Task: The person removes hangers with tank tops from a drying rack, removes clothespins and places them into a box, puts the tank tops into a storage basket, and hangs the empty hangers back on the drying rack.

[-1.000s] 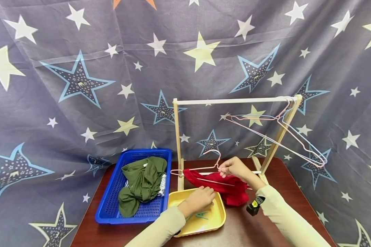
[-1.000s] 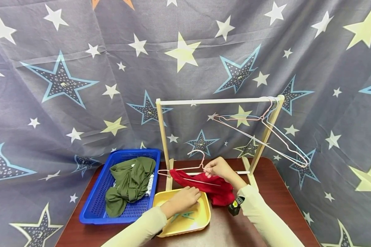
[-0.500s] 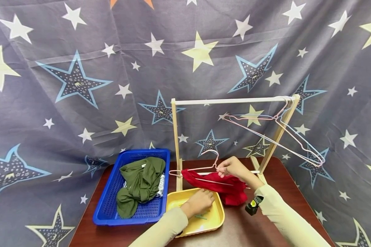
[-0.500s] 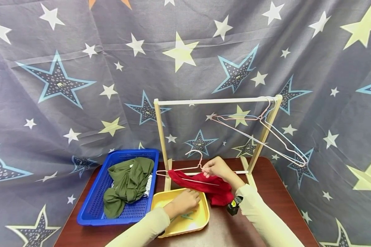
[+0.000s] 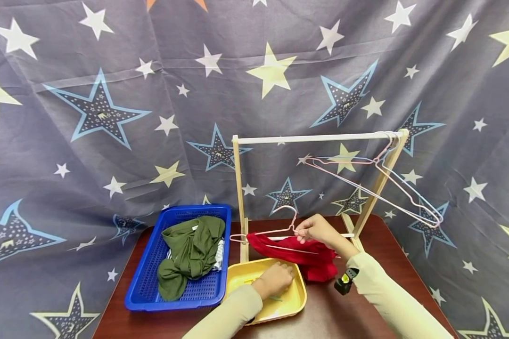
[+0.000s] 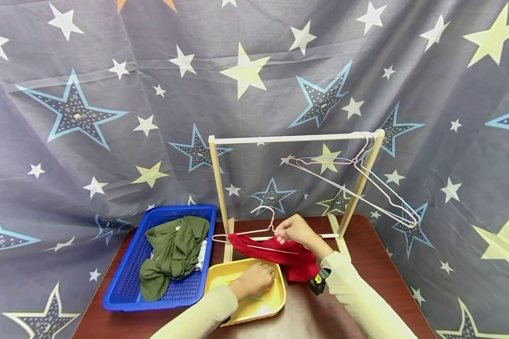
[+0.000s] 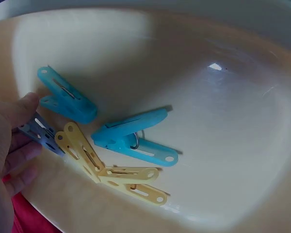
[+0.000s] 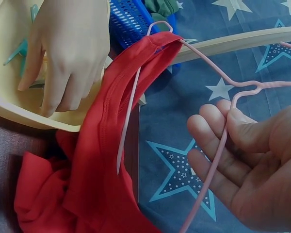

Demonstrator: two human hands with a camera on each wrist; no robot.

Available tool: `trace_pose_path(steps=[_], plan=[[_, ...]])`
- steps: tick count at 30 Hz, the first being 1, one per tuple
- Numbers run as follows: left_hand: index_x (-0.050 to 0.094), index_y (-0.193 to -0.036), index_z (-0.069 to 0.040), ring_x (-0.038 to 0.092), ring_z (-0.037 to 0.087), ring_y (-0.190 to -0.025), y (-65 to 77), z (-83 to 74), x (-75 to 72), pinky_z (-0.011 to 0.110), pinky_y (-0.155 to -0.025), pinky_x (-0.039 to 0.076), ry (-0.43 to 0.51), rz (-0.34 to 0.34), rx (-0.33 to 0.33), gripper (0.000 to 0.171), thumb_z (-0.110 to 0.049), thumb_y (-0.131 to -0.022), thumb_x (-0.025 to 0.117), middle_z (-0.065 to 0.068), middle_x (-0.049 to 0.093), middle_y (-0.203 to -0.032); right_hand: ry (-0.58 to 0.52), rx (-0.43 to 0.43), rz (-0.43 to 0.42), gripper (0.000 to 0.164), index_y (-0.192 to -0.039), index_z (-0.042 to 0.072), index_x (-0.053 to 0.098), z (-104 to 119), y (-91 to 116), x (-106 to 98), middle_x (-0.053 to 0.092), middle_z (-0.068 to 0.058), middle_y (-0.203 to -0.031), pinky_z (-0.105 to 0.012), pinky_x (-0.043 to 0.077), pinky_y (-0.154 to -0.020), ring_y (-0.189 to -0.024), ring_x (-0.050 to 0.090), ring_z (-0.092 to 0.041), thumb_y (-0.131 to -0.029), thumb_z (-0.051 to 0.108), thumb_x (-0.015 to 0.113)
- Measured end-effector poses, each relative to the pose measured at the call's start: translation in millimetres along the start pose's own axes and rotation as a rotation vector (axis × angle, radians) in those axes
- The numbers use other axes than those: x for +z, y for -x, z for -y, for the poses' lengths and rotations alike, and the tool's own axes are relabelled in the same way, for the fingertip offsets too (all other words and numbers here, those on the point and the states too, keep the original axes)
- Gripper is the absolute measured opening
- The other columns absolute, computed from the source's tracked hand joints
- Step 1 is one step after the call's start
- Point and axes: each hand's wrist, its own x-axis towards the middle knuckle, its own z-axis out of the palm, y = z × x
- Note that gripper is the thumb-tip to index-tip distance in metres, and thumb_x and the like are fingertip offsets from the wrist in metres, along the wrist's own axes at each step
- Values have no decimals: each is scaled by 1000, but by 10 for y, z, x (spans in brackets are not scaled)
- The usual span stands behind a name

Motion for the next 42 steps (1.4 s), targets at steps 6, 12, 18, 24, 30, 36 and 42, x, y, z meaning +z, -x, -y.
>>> trace_pose_path(steps=[6,12,18,24,30,36,42], plan=[[70,-87,-27,65,8,-90,12,8,15,23,-83,51,4,2,-5,13,-31,-80,80,-10,65,-95,0,-12,15,15,-100,-19,69,25,12,20,73,-25,-79,-24,59,-61,-64,69,-13,-95,-8,60],[69,-84,-29,65,6,-92,25,6,51,22,-84,50,8,11,-21,12,-32,-79,80,-11,65,-94,42,-5,4,15,-99,-18,70,61,11,29,72,-27,-80,-27,60,-62,-64,69,-14,-96,-7,61],[68,-78,-29,66,5,-84,51,14,104,20,-78,49,4,-38,-3,13,-32,-78,81,-12,65,-87,164,-30,-4,11,-92,-15,72,47,-29,4,73,-26,-78,-26,60,-61,-66,73,-27,-93,-10,63],[68,-78,-28,65,5,-81,52,15,123,19,-76,50,7,-36,-2,15,-33,-76,82,-13,65,-85,181,-38,-7,10,-91,-19,70,98,-12,-29,73,-28,-78,-28,61,-61,-66,74,-28,-92,-12,63],[68,-78,-27,64,5,-80,75,-19,100,19,-74,50,29,-30,-28,15,-32,-75,83,-12,65,-86,54,38,-4,12,-95,-20,69,100,42,-47,73,-31,-83,-27,61,-64,-63,72,-16,-93,-11,62],[67,-74,-27,63,6,-77,81,-20,148,18,-73,49,40,-70,-27,16,-29,-73,83,-11,64,-83,-67,125,-22,16,-101,-21,67,82,144,-83,75,-20,-80,-32,63,-68,-67,74,-17,-93,-14,56],[67,-71,-27,63,7,-75,73,-17,170,18,-70,50,66,-85,-36,17,-27,-71,84,-10,64,-82,-160,214,17,18,-108,-19,65,95,265,-123,75,-12,-82,-30,62,-69,-71,74,-16,-96,-10,55]])
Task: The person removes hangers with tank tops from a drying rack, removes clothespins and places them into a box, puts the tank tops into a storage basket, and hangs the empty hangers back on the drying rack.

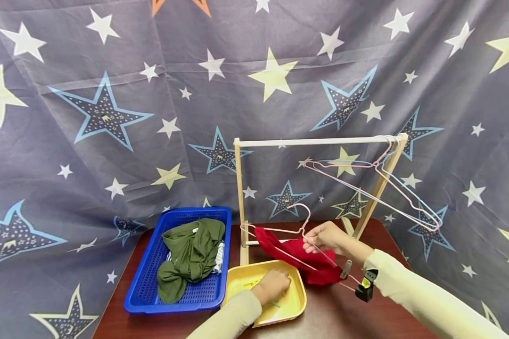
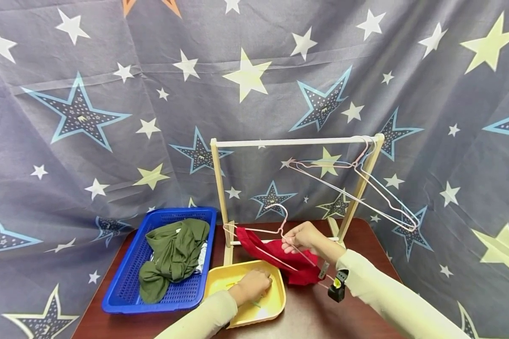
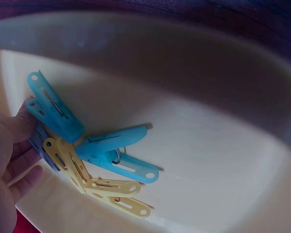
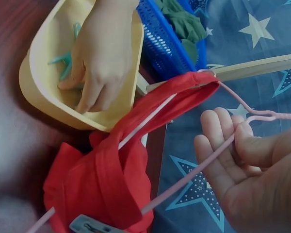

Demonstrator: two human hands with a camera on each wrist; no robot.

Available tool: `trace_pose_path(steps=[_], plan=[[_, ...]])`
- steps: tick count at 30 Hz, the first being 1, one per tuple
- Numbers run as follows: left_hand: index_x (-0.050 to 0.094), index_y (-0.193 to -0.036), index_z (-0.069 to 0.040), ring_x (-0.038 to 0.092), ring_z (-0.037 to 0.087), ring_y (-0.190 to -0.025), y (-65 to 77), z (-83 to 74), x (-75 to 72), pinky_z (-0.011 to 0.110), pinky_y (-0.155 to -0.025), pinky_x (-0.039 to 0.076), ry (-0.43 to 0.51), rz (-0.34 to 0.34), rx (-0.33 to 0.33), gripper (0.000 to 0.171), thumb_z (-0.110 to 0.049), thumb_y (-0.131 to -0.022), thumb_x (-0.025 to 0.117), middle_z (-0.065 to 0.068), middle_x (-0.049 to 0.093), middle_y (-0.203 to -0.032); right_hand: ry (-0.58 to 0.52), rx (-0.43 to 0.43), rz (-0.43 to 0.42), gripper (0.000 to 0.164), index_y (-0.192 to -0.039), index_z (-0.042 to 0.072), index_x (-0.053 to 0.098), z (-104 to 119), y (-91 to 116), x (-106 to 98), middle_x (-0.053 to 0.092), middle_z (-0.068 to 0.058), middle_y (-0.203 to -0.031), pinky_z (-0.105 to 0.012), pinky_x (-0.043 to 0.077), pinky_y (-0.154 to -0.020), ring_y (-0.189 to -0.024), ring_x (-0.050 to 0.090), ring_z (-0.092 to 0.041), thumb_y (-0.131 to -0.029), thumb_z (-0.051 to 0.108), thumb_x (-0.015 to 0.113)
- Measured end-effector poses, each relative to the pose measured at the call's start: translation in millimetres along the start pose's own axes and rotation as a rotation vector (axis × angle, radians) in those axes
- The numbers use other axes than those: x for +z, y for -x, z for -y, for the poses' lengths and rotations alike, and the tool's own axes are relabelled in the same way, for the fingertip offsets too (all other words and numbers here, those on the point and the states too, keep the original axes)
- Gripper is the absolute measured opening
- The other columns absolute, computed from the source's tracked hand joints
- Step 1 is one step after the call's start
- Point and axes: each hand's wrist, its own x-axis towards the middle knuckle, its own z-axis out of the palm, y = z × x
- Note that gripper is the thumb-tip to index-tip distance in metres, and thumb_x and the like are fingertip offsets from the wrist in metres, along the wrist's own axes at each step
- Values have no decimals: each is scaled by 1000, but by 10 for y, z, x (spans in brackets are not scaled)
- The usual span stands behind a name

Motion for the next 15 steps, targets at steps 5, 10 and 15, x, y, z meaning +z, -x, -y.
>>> trace_pose_path(steps=[5,10,15], plan=[[67,-72,-26,62,7,-75,6,-3,-7,19,-69,50,20,12,-15,17,-27,-72,84,-10,64,-83,-24,19,13,22,-113,-19,63,-20,108,-40,76,-15,-87,-32,63,-73,-75,75,-17,-99,-5,55],[67,-72,-26,62,7,-75,12,-6,-7,19,-69,50,20,28,-34,17,-26,-73,84,-11,64,-83,-48,21,13,29,-123,-18,60,-36,177,-86,77,-16,-95,-32,63,-78,-80,75,-16,-101,1,56],[68,-72,-27,61,5,-76,22,-10,8,18,-71,49,6,30,-41,16,-26,-74,84,-12,63,-83,-188,16,59,25,-122,-12,59,-55,207,-160,77,-6,-94,-28,61,-81,-84,74,-11,-104,4,51]])
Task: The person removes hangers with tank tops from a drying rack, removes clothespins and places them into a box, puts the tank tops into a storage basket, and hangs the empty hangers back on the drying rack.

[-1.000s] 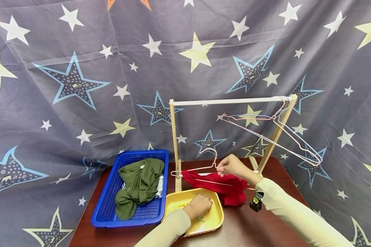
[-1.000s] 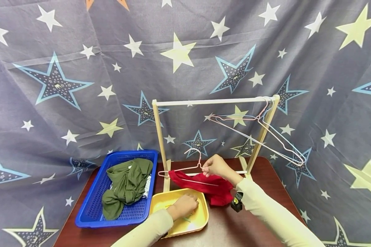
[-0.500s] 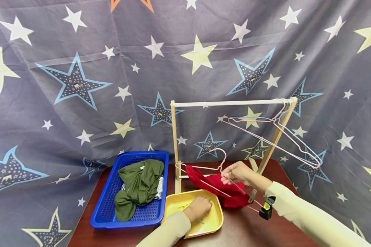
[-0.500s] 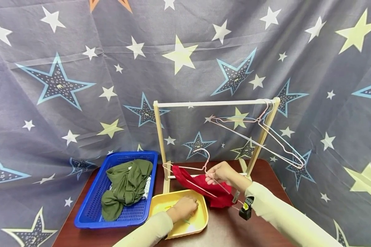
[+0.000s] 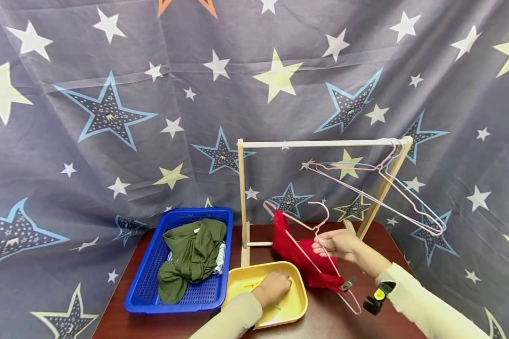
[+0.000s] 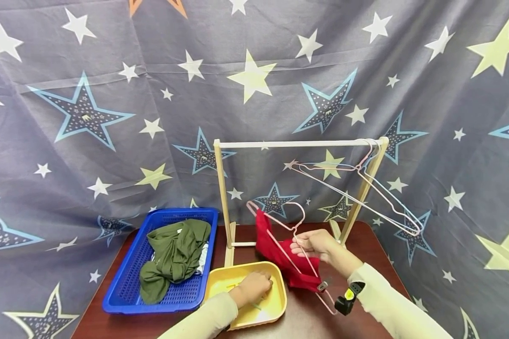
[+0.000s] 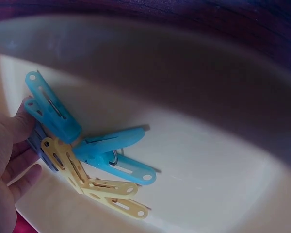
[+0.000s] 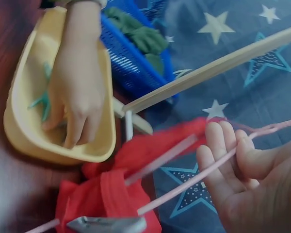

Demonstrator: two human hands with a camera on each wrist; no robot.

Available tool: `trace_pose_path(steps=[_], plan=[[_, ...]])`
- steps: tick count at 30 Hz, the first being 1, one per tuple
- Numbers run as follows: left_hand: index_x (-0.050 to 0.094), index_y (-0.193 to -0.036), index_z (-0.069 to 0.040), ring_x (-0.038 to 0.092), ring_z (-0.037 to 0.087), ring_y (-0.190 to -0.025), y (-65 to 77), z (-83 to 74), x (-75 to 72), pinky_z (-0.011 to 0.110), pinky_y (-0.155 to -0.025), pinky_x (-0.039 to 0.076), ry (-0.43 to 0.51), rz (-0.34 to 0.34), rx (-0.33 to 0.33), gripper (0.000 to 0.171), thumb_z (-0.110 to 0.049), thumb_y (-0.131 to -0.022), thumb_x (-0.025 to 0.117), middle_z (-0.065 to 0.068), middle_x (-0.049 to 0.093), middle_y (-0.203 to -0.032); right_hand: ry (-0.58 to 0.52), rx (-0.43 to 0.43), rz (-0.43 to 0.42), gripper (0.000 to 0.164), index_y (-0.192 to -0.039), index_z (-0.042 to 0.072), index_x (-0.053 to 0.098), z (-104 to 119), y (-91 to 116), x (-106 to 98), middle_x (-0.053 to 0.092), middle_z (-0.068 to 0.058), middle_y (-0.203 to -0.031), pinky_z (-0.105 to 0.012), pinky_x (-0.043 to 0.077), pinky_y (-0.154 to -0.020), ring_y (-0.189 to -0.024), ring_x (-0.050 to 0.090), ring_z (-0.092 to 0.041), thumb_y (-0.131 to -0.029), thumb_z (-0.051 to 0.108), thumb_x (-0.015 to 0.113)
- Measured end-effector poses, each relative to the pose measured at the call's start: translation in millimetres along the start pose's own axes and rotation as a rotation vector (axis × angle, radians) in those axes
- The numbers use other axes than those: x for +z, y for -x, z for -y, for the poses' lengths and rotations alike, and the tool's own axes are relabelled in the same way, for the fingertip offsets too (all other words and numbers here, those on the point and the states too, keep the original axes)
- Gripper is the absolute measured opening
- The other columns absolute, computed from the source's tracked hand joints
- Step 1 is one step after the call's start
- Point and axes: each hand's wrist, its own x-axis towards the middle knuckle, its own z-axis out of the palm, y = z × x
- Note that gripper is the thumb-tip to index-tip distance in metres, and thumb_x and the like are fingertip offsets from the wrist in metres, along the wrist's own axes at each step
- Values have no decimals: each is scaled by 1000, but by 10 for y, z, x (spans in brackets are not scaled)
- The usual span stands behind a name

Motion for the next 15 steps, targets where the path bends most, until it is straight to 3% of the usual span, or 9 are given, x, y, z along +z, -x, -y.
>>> trace_pose_path(steps=[3,6,15], plan=[[68,-73,-27,61,5,-77,4,-8,-3,18,-73,50,-2,-1,-1,17,-27,-74,84,-12,63,-84,-128,-20,30,18,-113,0,63,-22,8,-40,76,-2,-95,-27,60,-84,-87,74,-10,-106,4,47],[67,-73,-26,60,5,-76,11,-14,-10,18,-71,49,7,-7,-2,17,-26,-74,84,-11,63,-84,-244,-32,38,20,-103,10,65,-57,0,-49,75,-1,-96,-27,60,-86,-89,74,-10,-106,3,46],[66,-70,-26,61,6,-75,14,-20,3,19,-71,49,-3,-15,-2,18,-26,-74,83,-11,63,-84,-536,-71,81,30,-97,15,69,-78,-52,106,76,2,-100,-24,58,-89,-95,73,-9,-107,4,43]])
